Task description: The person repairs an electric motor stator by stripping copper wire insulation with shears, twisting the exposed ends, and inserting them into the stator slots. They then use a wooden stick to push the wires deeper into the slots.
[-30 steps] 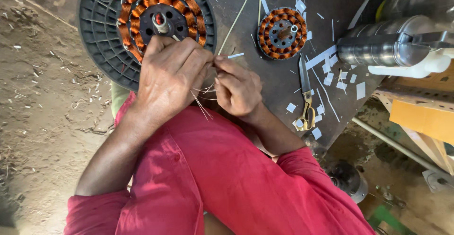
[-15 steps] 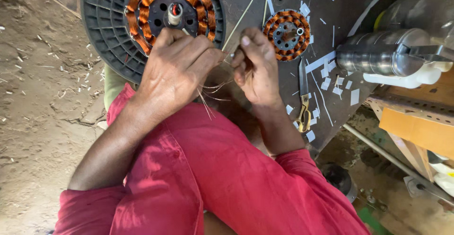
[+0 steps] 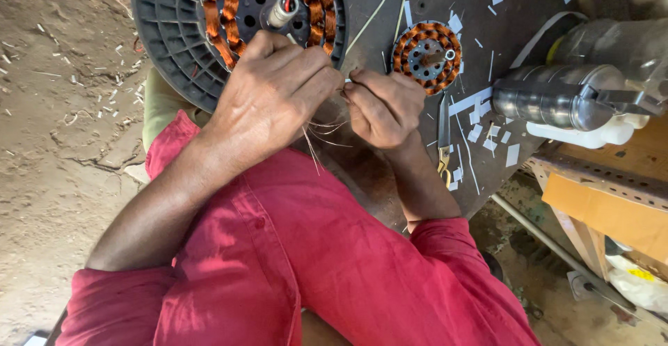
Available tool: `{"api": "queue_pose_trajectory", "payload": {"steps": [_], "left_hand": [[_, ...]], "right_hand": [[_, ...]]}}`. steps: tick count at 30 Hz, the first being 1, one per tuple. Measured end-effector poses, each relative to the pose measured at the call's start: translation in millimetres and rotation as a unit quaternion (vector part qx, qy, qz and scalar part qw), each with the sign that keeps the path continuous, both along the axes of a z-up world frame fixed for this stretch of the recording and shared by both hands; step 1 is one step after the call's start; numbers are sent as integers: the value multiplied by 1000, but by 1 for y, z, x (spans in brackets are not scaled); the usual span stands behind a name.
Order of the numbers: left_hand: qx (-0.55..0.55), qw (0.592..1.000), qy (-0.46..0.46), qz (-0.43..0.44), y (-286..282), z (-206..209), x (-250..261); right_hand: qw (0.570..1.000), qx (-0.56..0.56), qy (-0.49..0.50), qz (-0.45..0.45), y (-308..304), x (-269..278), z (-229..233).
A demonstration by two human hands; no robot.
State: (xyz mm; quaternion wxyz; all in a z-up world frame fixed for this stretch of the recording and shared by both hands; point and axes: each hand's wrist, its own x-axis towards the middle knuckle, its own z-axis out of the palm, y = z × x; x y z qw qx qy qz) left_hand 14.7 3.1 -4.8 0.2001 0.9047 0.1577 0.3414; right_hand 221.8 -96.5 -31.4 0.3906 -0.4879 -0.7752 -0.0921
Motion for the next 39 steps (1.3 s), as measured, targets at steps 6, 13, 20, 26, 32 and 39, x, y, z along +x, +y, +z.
{"api": "queue_pose_trajectory", "payload": {"steps": [6, 13, 20, 26, 32, 39], "left_hand": [[-1, 1000, -4, -6, 0, -1, 0], [-6, 1000, 2, -6, 0, -4, -1], [3, 1000, 1, -3, 0, -4, -1], [4, 1000, -1, -7, 1, -1, 0], [1, 1000, 9, -7, 0, -4, -1], [7, 1000, 8, -8, 0, -7, -1]], "right_hand": [[661, -351, 661, 42, -24, -21, -14], [983, -36, 160, -78, -14, -12, -20], [996, -12, 83, -21, -5, -6, -20], [634, -334, 695, 59, -30, -28, -16], [955, -100, 270, -72, -15, -22, -9], [924, -151, 351, 8, -17, -21, -30]]}}
